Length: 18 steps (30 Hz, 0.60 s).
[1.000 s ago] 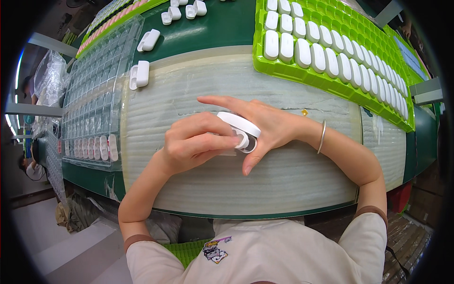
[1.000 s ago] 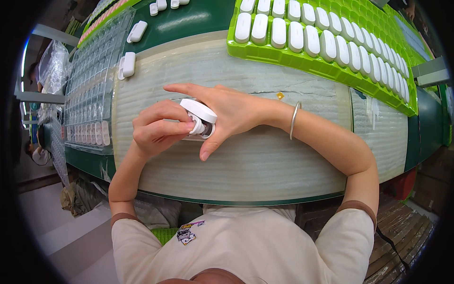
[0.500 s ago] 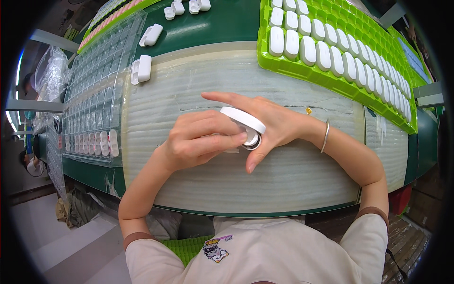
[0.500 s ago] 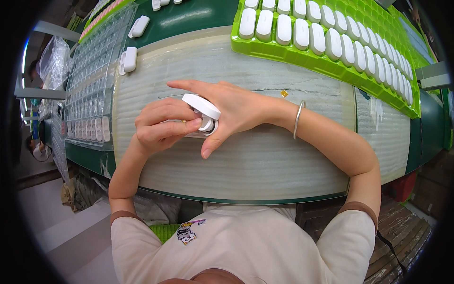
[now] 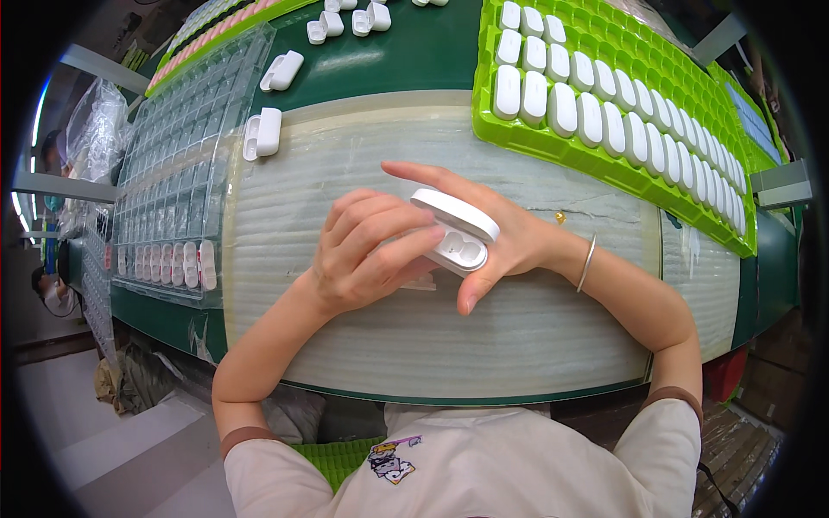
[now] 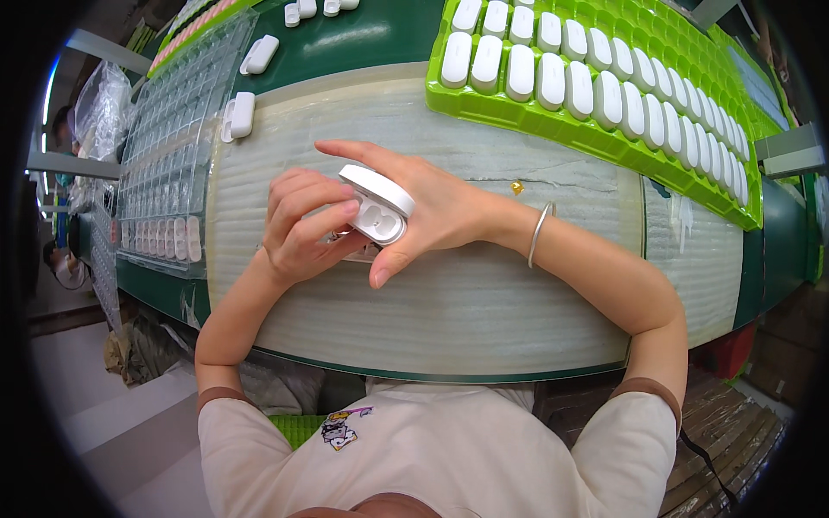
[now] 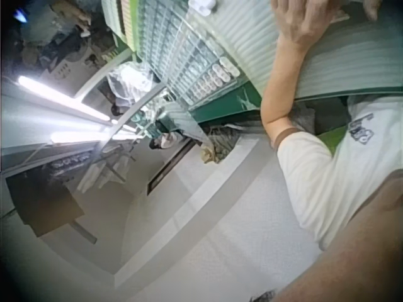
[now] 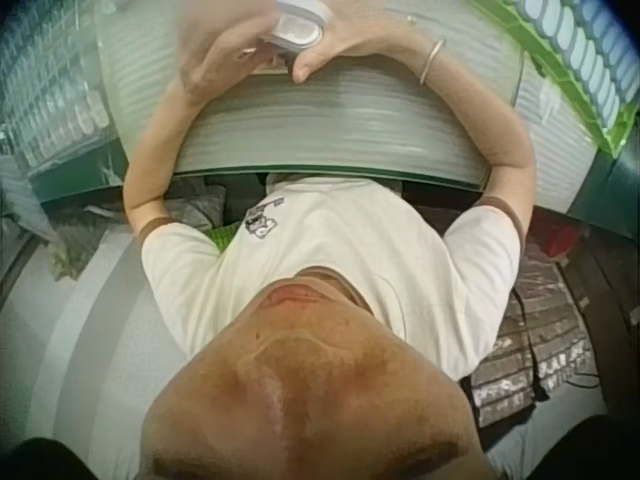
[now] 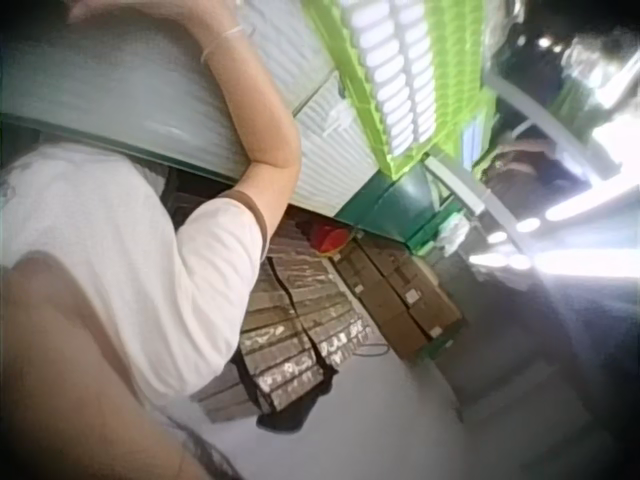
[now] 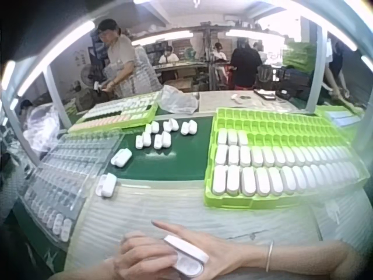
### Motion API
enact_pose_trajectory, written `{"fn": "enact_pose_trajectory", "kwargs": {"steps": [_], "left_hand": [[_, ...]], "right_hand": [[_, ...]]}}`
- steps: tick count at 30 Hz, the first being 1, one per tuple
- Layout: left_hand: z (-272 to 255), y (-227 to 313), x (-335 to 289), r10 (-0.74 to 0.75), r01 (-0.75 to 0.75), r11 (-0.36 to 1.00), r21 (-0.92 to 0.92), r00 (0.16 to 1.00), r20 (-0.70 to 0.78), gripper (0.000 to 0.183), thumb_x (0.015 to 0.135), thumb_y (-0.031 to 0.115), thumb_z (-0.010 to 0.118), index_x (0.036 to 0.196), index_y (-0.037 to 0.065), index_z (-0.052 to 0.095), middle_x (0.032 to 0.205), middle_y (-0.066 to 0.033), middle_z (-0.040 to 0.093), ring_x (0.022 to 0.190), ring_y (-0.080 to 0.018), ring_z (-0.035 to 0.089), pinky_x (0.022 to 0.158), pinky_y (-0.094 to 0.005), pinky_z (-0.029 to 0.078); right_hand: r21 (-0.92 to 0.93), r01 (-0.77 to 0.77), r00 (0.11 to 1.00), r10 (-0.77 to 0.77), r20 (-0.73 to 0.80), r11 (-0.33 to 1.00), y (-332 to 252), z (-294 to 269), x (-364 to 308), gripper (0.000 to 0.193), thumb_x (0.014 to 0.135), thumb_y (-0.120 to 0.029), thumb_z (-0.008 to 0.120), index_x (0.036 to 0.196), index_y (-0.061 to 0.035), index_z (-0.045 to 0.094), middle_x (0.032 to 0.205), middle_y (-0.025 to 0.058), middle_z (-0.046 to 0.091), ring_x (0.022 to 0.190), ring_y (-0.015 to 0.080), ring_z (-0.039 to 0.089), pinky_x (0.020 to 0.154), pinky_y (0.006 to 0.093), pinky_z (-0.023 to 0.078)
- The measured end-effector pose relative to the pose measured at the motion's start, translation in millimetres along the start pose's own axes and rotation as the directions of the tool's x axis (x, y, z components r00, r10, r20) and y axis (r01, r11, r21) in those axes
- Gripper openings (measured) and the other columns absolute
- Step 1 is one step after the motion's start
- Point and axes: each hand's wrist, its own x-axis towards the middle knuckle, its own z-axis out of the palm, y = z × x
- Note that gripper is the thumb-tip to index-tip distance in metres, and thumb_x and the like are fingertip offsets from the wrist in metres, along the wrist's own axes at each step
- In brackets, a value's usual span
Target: The person assembles white wireless earbud cases by hand. They pick up a case, open it, insert a small internal component, close the case, and place it into a green tray. This process is repeated for multiple units on a factory assembly line.
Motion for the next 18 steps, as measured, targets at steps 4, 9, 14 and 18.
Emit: {"fn": "enact_pose_trajectory", "kwargs": {"steps": [4,9,14,18], "left_hand": [[-2,0,-2,0.094,-0.093,0.992,0.080,0.995,-0.012,0.031,0.065,0.009,0.068,0.095,0.008,0.062,0.091,-0.0026,0.061,0.082,-0.0170,0.057,0.073,-0.0321,0.047],[-6,5,1,0.098,-0.096,0.992,0.077,0.995,-0.025,0.027,0.065,0.005,0.067,0.092,0.007,0.064,0.087,-0.0026,0.061,0.080,-0.0166,0.058,0.067,-0.0293,0.048],[-5,4,6,-0.113,0.114,0.993,0.018,0.993,-0.040,0.039,0.056,0.000,0.071,0.093,0.006,0.064,0.083,-0.0035,0.060,0.075,-0.0185,0.056,0.060,-0.0296,0.047],[-17,8,17,-0.409,0.409,0.910,0.069,0.912,-0.005,0.039,0.053,-0.001,0.075,0.090,0.004,0.063,0.078,-0.0060,0.057,0.069,-0.0197,0.054,0.058,-0.0294,0.045]], "right_hand": [[-0.212,0.115,0.993,-0.120,-0.011,0.971,-4,5,0,0.117,0.047,-0.045,0.086,0.137,-0.0061,0.024,0.100,0.0112,0.060,0.087,0.0222,0.061,0.076,0.0316,0.049],[-0.242,0.021,0.999,-0.027,-0.020,0.970,-13,6,-1,0.123,0.042,-0.060,0.081,0.135,-0.0014,0.028,0.134,0.0164,0.038,0.113,0.0234,0.049,0.095,0.0326,0.039],[0.204,-0.104,0.984,0.130,-0.120,0.974,-10,12,0,0.108,0.057,-0.054,0.076,0.138,-0.0050,0.024,0.129,0.0140,0.040,0.116,0.0215,0.044,0.095,0.0328,0.038],[-0.096,-0.001,0.848,-0.051,-0.528,0.995,-11,6,8,0.056,0.080,-0.029,0.064,0.126,-0.0069,0.041,0.110,0.0086,0.054,0.091,0.0182,0.052,0.080,0.0313,0.043]]}}
